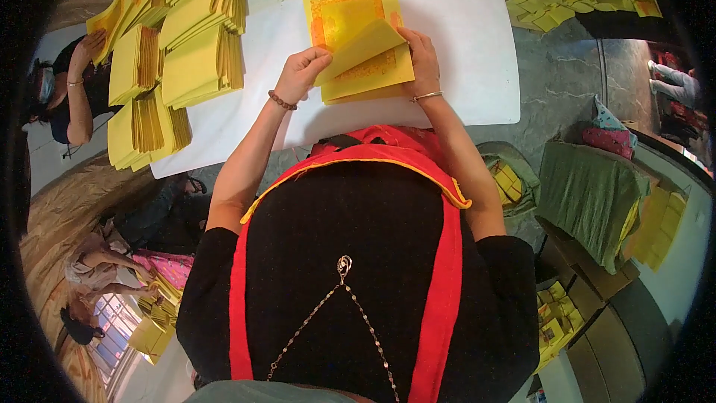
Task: The person is folding and stacking sheets of yellow joss paper at a workbench.
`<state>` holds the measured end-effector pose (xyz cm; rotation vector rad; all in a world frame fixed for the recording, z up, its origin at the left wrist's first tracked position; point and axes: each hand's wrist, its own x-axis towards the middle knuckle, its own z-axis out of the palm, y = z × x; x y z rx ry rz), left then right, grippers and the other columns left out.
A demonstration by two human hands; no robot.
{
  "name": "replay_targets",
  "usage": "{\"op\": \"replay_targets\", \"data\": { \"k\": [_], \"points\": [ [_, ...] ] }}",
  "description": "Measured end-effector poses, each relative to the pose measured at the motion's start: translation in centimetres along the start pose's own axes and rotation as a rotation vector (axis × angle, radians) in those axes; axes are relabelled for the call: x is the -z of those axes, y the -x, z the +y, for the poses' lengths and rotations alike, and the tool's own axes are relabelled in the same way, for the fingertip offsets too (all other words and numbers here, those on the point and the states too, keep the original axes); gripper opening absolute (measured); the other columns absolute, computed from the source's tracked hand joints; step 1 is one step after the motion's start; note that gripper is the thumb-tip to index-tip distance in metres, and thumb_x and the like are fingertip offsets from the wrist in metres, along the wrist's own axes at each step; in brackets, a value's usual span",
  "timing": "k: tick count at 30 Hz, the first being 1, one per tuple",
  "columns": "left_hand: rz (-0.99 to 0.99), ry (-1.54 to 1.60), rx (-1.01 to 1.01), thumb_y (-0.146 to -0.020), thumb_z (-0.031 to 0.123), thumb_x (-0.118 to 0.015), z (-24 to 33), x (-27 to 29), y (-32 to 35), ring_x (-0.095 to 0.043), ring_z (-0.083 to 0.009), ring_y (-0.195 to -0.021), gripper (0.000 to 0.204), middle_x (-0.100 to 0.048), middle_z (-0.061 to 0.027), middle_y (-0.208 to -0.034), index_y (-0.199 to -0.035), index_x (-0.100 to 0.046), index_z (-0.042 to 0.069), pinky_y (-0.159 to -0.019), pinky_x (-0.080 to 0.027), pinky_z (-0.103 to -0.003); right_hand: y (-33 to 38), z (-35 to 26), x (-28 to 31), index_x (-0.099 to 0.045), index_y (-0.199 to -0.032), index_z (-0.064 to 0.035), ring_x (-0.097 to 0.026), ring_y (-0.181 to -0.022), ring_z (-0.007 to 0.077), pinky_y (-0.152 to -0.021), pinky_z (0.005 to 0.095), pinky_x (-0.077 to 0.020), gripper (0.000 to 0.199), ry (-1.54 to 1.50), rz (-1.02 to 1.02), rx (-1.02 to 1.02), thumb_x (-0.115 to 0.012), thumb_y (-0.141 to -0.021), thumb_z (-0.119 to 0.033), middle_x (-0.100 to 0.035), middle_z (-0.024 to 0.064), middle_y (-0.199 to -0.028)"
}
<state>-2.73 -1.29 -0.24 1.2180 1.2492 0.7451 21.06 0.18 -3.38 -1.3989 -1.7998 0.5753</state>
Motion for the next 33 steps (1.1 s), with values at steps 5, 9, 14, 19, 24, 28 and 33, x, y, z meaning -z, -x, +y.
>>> {"op": "replay_targets", "data": {
  "k": [5,9,14,19,24,28,33],
  "points": [
    [0.016,-0.03,-0.016,-0.081,0.017,-0.055,0.0,0.0,-0.1,-0.048,-0.007,-0.066,0.017,-0.055,-0.0008,-0.071,-0.084,-0.06,0.001,-0.059,-0.039,-0.022,0.1,0.0,0.1,-0.051,-0.113,-0.0107,-0.05,-0.099,0.0268,-0.083,0.0326,-0.0419,0.041,-0.046,-0.026,-0.066,-0.056,-0.073,-0.009,-0.052,0.0117,-0.107],
    [0.005,-0.031,-0.024,-0.08,0.016,-0.055,-0.1,-0.1,-0.2,-0.05,-0.0081,-0.067,0.017,-0.056,-0.0019,-0.071,-0.083,-0.06,0.0,-0.06,-0.04,-0.022,0.1,0.1,0.1,-0.05,-0.113,-0.0105,-0.05,-0.099,0.0266,-0.082,0.0325,-0.0421,0.041,-0.054,-0.011,-0.049,-0.056,-0.073,-0.009,-0.052,0.0115,-0.107],
    [0.0,-0.027,-0.024,-0.08,0.017,-0.055,-0.3,0.2,-0.2,-0.05,-0.0088,-0.068,0.018,-0.056,-0.0027,-0.071,-0.083,-0.06,0.0,-0.061,-0.04,-0.023,-0.1,0.1,0.0,-0.05,-0.114,-0.0104,-0.05,-0.097,0.0266,-0.082,0.0325,-0.0422,0.041,-0.062,-0.03,-0.034,-0.057,-0.073,-0.008,-0.052,0.0116,-0.106],
    [-0.01,-0.054,-0.007,-0.08,0.017,-0.054,-0.3,0.3,-0.2,-0.051,-0.0092,-0.067,0.019,-0.056,-0.0035,-0.07,-0.084,-0.06,0.0,-0.061,-0.041,-0.023,0.0,0.0,0.1,-0.05,-0.114,-0.0101,-0.051,-0.096,0.0259,-0.08,0.032,-0.0423,0.043,-0.078,-0.031,-0.073,-0.058,-0.072,-0.009,-0.052,0.0117,-0.106],
    [-0.01,-0.055,-0.006,-0.081,0.018,-0.054,-0.8,0.4,-0.3,-0.051,-0.0094,-0.065,0.019,-0.055,-0.0034,-0.069,-0.084,-0.061,0.001,-0.06,-0.041,-0.023,0.1,1.0,-0.1,-0.047,-0.119,-0.0102,-0.053,-0.085,0.0206,-0.074,0.029,-0.0441,0.046,-0.039,-0.049,-0.026,-0.06,-0.074,-0.014,-0.049,0.01,-0.105],
    [-0.035,-0.104,-0.025,-0.081,0.018,-0.054,-0.4,0.5,-0.1,-0.051,-0.0093,-0.066,0.02,-0.056,-0.0035,-0.069,-0.086,-0.061,0.001,-0.06,-0.041,-0.023,0.1,1.0,0.0,-0.046,-0.12,-0.0103,-0.053,-0.086,0.02,-0.074,0.0284,-0.0442,0.048,-0.036,-0.067,-0.038,-0.06,-0.074,-0.014,-0.049,0.0101,-0.106],
    [-0.064,-0.101,-0.065,-0.085,0.02,-0.049,-0.4,0.3,-0.3,-0.053,-0.0092,-0.066,0.024,-0.058,-0.0039,-0.072,-0.087,-0.061,0.0,-0.061,-0.042,-0.022,0.2,0.9,-0.1,-0.04,-0.126,-0.0118,-0.052,-0.087,0.0194,-0.075,0.029,-0.0443,0.058,-0.055,-0.052,-0.063,-0.062,-0.073,-0.011,-0.048,0.0105,-0.108]
  ]
}}
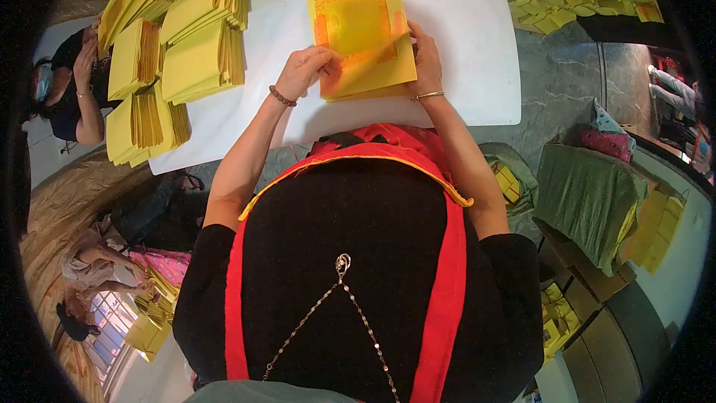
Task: The person is folding and stacking sheets of yellow joss paper at a workbench.
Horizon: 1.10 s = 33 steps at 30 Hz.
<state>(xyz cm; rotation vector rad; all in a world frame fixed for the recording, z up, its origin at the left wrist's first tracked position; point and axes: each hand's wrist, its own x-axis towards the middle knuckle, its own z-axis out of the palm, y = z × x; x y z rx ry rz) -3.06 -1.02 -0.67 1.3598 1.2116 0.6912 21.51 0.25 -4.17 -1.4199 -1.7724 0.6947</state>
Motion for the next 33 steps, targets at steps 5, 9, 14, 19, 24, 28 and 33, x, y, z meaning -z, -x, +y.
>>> {"op": "replay_targets", "data": {
  "k": [5,9,14,19,24,28,33],
  "points": [
    [0.025,0.337,-0.015,-0.092,0.028,-0.037,-0.9,-0.5,-0.3,-0.055,-0.0091,-0.066,0.037,-0.061,-0.0061,-0.078,-0.092,-0.059,-0.001,-0.06,-0.044,-0.021,-0.1,-0.6,0.0,-0.031,-0.132,-0.014,-0.051,-0.089,0.0195,-0.076,0.0295,-0.0444,0.07,-0.099,-0.005,-0.12,-0.065,-0.071,-0.008,-0.042,0.0111,-0.118],
    [0.025,0.366,-0.021,-0.093,0.029,-0.037,-1.1,-0.5,-0.4,-0.055,-0.0087,-0.067,0.037,-0.061,-0.0058,-0.078,-0.094,-0.059,-0.001,-0.06,-0.044,-0.021,-0.3,-0.8,0.2,-0.034,-0.131,-0.0157,-0.049,-0.094,0.0214,-0.078,0.0299,-0.0441,0.07,-0.045,0.021,-0.058,-0.066,-0.069,-0.009,-0.037,0.0126,-0.123],
    [0.002,0.276,-0.022,-0.093,0.03,-0.037,-0.7,-0.3,-0.6,-0.054,-0.0083,-0.067,0.038,-0.06,-0.0047,-0.078,-0.096,-0.058,-0.001,-0.06,-0.043,-0.021,-0.9,-1.4,0.9,-0.043,-0.125,-0.0196,-0.044,-0.101,0.0255,-0.084,0.032,-0.042,0.066,0.099,-0.033,0.068,-0.067,-0.065,-0.008,-0.033,0.0142,-0.126],
    [-0.003,0.292,-0.031,-0.092,0.03,-0.038,-0.7,-0.3,-0.1,-0.054,-0.0086,-0.067,0.037,-0.06,-0.005,-0.079,-0.096,-0.058,-0.001,-0.06,-0.043,-0.021,-1.0,-1.7,0.9,-0.059,-0.107,-0.021,-0.045,-0.102,0.0287,-0.084,0.035,-0.0409,0.049,0.152,-0.028,0.126,-0.068,-0.061,-0.01,-0.035,0.0121,-0.126],
    [0.364,0.447,-0.159,-0.089,0.013,-0.046,-0.5,-0.2,0.7,-0.052,-0.0079,-0.07,0.021,-0.059,-0.004,-0.081,-0.102,-0.056,-0.001,-0.063,-0.044,-0.022,-1.6,-0.2,1.0,-0.063,-0.096,-0.0174,-0.044,-0.104,0.0281,-0.088,0.0366,-0.0385,0.029,0.064,-0.097,0.173,-0.063,-0.068,-0.009,-0.04,0.0101,-0.124],
    [0.529,-0.224,-0.257,-0.074,0.001,-0.052,0.1,0.4,2.0,-0.051,-0.0235,-0.094,0.043,-0.051,-0.0128,-0.11,-0.117,-0.046,0.005,-0.077,-0.044,-0.031,-2.2,0.3,1.2,-0.064,-0.093,-0.0154,-0.042,-0.108,0.0273,-0.091,0.0364,-0.0368,0.022,-0.176,-0.144,0.049,-0.061,-0.072,-0.011,-0.04,0.0101,-0.125],
    [0.53,-0.584,-0.499,-0.071,0.002,-0.054,0.6,0.2,0.1,-0.038,-0.0314,-0.112,0.057,-0.041,-0.0151,-0.124,-0.125,-0.037,0.006,-0.093,-0.032,-0.038,-3.0,-0.6,1.8,-0.064,-0.093,-0.013,-0.039,-0.113,0.0268,-0.094,0.0361,-0.0353,0.018,-0.296,-0.227,-0.06,-0.058,-0.076,-0.01,-0.039,0.0106,-0.125]
  ]
}}
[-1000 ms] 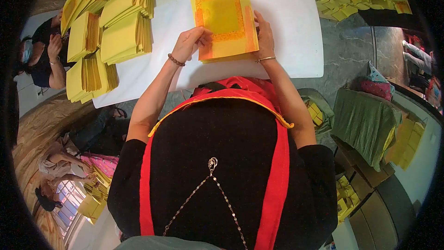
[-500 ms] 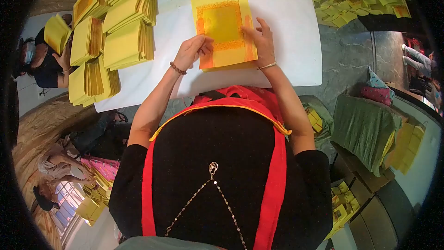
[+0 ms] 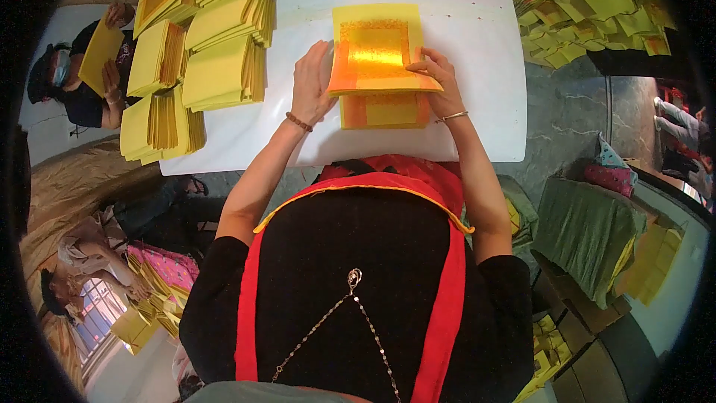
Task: The person is folding and stacking sheets of yellow joss paper at a workbench.
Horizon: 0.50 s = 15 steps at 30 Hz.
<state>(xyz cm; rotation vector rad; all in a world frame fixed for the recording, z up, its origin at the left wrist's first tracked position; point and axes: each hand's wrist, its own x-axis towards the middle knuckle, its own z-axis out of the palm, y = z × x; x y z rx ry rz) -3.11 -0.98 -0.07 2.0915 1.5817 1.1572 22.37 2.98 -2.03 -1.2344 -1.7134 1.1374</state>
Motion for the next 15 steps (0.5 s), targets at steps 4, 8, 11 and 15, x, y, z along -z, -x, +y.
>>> {"op": "replay_targets", "data": {
  "k": [4,8,11,15],
  "points": [
    [-0.035,-0.001,-0.085,-0.073,0.004,-0.055,-0.4,-1.4,-0.6,-0.041,-0.0307,-0.112,0.041,-0.05,-0.0115,-0.115,-0.114,-0.05,0.007,-0.09,-0.033,-0.039,-0.2,-0.6,0.2,-0.063,-0.094,-0.0117,-0.038,-0.114,0.0265,-0.093,0.0346,-0.0365,0.02,-0.027,-0.024,0.04,-0.058,-0.075,-0.007,-0.04,0.011,-0.125],
    [-0.089,0.074,-0.083,-0.073,0.006,-0.057,0.1,-2.2,-0.6,-0.042,-0.0307,-0.112,0.031,-0.054,-0.01,-0.111,-0.104,-0.055,0.006,-0.09,-0.035,-0.038,-0.4,-0.1,0.9,-0.06,-0.092,-0.0078,-0.04,-0.115,0.0236,-0.093,0.0303,-0.0378,0.017,0.256,-0.03,0.118,-0.054,-0.077,-0.006,-0.041,0.0104,-0.124],
    [-0.084,0.12,-0.09,-0.073,0.006,-0.058,0.3,-2.3,-0.8,-0.043,-0.0309,-0.111,0.031,-0.053,-0.0111,-0.111,-0.104,-0.055,0.005,-0.091,-0.037,-0.038,-0.4,-0.2,0.5,-0.059,-0.093,-0.0065,-0.04,-0.116,0.0226,-0.093,0.0297,-0.0371,0.017,-0.045,-0.038,-0.001,-0.054,-0.077,-0.006,-0.044,0.0106,-0.121],
    [-0.14,0.119,-0.097,-0.073,0.007,-0.058,-0.5,-2.2,-0.3,-0.043,-0.0312,-0.11,0.032,-0.053,-0.0127,-0.111,-0.104,-0.054,0.004,-0.092,-0.037,-0.038,0.0,-0.1,0.5,-0.059,-0.094,-0.0072,-0.039,-0.118,0.0232,-0.095,0.0315,-0.0344,0.017,-0.017,-0.022,0.045,-0.054,-0.078,-0.005,-0.048,0.0118,-0.119]
  ]
}}
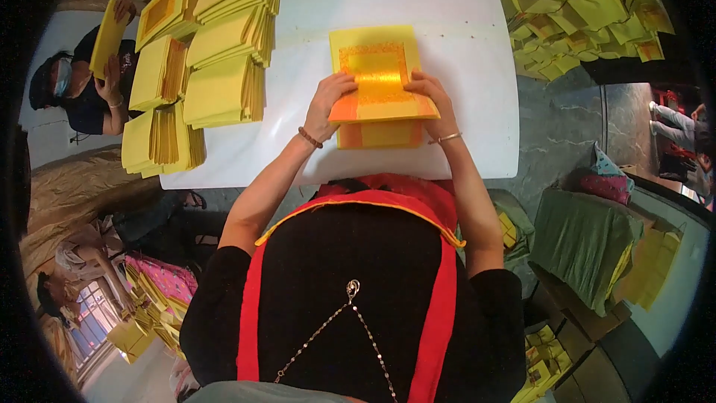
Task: The person is folding and stacking sheets of yellow joss paper at a workbench.
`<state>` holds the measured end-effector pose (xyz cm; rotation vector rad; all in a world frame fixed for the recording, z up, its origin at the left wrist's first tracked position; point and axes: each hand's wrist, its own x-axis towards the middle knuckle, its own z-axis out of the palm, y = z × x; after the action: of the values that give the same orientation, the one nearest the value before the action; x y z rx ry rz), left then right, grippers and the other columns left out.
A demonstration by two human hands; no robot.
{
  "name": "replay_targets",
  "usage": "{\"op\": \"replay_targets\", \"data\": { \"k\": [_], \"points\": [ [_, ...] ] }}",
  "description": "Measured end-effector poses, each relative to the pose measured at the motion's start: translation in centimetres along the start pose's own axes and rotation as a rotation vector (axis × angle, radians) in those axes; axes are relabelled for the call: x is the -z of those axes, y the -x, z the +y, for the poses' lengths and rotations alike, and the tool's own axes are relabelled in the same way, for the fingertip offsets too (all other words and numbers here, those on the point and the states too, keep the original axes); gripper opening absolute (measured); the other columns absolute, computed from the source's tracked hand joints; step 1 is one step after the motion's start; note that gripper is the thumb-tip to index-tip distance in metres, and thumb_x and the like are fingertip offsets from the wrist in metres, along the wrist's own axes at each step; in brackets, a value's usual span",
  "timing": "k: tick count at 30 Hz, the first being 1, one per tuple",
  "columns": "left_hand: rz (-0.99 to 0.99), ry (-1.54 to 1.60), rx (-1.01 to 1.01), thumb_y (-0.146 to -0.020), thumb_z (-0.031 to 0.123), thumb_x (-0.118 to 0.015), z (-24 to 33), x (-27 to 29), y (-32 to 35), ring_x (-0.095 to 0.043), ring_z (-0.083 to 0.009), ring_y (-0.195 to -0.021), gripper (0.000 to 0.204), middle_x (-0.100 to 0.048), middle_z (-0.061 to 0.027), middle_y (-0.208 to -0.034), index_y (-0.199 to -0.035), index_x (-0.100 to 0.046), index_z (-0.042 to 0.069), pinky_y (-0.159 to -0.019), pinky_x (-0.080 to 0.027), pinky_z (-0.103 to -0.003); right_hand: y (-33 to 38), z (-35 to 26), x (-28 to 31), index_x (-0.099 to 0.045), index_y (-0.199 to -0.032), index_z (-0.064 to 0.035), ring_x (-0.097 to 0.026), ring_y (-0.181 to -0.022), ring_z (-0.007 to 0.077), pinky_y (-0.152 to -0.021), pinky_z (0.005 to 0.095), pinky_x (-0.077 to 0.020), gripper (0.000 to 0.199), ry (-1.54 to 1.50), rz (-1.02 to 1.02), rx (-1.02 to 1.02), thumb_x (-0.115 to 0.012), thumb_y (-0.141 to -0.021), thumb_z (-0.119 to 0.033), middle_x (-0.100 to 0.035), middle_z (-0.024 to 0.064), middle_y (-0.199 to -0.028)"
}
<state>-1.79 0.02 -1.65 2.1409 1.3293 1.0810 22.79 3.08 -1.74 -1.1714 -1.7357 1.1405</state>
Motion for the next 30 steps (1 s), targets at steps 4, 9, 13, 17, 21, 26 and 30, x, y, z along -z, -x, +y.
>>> {"op": "replay_targets", "data": {
  "k": [4,9,13,17,21,26,30],
  "points": [
    [0.049,0.086,0.036,-0.07,0.017,-0.063,1.1,0.8,0.0,-0.044,-0.0312,-0.109,0.038,-0.051,-0.0116,-0.114,-0.106,-0.055,0.005,-0.093,-0.035,-0.039,0.4,-1.5,0.2,-0.061,-0.09,-0.0097,-0.041,-0.115,0.0306,-0.096,0.0374,-0.0331,0.019,0.355,0.024,0.155,-0.059,-0.072,-0.007,-0.052,0.0099,-0.115],
    [-0.113,-0.053,-0.063,-0.067,0.016,-0.062,0.0,1.9,2.6,-0.045,-0.0268,-0.106,0.032,-0.055,-0.0071,-0.109,-0.098,-0.06,0.008,-0.089,-0.033,-0.039,1.1,-4.0,1.0,-0.059,-0.087,-0.008,-0.042,-0.113,0.0333,-0.093,0.0392,-0.0362,0.018,0.388,-0.189,0.293,-0.059,-0.069,-0.005,-0.056,0.0102,-0.108],
    [-0.177,-0.026,-0.052,-0.065,0.004,-0.057,2.0,1.8,3.7,-0.047,-0.0256,-0.1,0.027,-0.058,-0.0047,-0.102,-0.091,-0.061,0.007,-0.086,-0.035,-0.037,3.5,-2.4,0.5,-0.056,-0.089,-0.0043,-0.054,-0.1,0.03,-0.085,0.0361,-0.0431,0.018,0.105,-0.35,0.215,-0.062,-0.072,-0.006,-0.059,0.0084,-0.097],
    [-0.201,0.057,0.071,-0.071,0.006,-0.057,2.8,1.9,3.9,-0.047,-0.026,-0.098,0.02,-0.057,-0.0066,-0.101,-0.091,-0.061,0.005,-0.084,-0.037,-0.034,4.8,-3.9,-0.7,-0.056,-0.091,-0.003,-0.056,-0.087,0.0166,-0.079,0.0296,-0.0444,0.014,-0.199,-0.127,-0.106,-0.06,-0.079,-0.01,-0.06,0.0053,-0.086],
    [-0.117,0.333,0.337,-0.08,0.012,-0.054,3.4,1.5,2.7,-0.05,-0.0273,-0.092,0.018,-0.058,-0.0106,-0.096,-0.096,-0.059,0.003,-0.079,-0.041,-0.033,4.2,-2.5,-0.5,-0.056,-0.093,-0.001,-0.049,-0.065,0.0069,-0.059,0.0229,-0.0423,0.019,-0.354,-0.047,-0.48,-0.057,-0.083,-0.017,-0.056,0.0025,-0.072],
    [-0.043,0.391,0.766,-0.081,0.015,-0.054,2.3,0.2,2.6,-0.057,-0.0262,-0.071,0.027,-0.06,-0.0167,-0.079,-0.104,-0.054,0.001,-0.066,-0.045,-0.034,2.0,-1.9,-1.9,-0.056,-0.094,-0.0004,-0.045,-0.055,0.0058,-0.051,0.0233,-0.0379,0.026,-0.158,0.116,-0.467,-0.058,-0.082,-0.023,-0.052,0.0002,-0.063],
    [0.036,0.395,0.79,-0.08,0.012,-0.053,2.7,-0.2,2.1,-0.06,-0.0233,-0.071,0.034,-0.062,-0.0164,-0.083,-0.112,-0.05,0.002,-0.065,-0.046,-0.033,1.6,-1.1,-2.8,-0.056,-0.101,-0.001,-0.044,-0.052,0.0063,-0.05,0.0241,-0.038,0.029,-0.206,0.216,-0.418,-0.058,-0.081,-0.022,-0.052,-0.0006,-0.058]
  ]
}}
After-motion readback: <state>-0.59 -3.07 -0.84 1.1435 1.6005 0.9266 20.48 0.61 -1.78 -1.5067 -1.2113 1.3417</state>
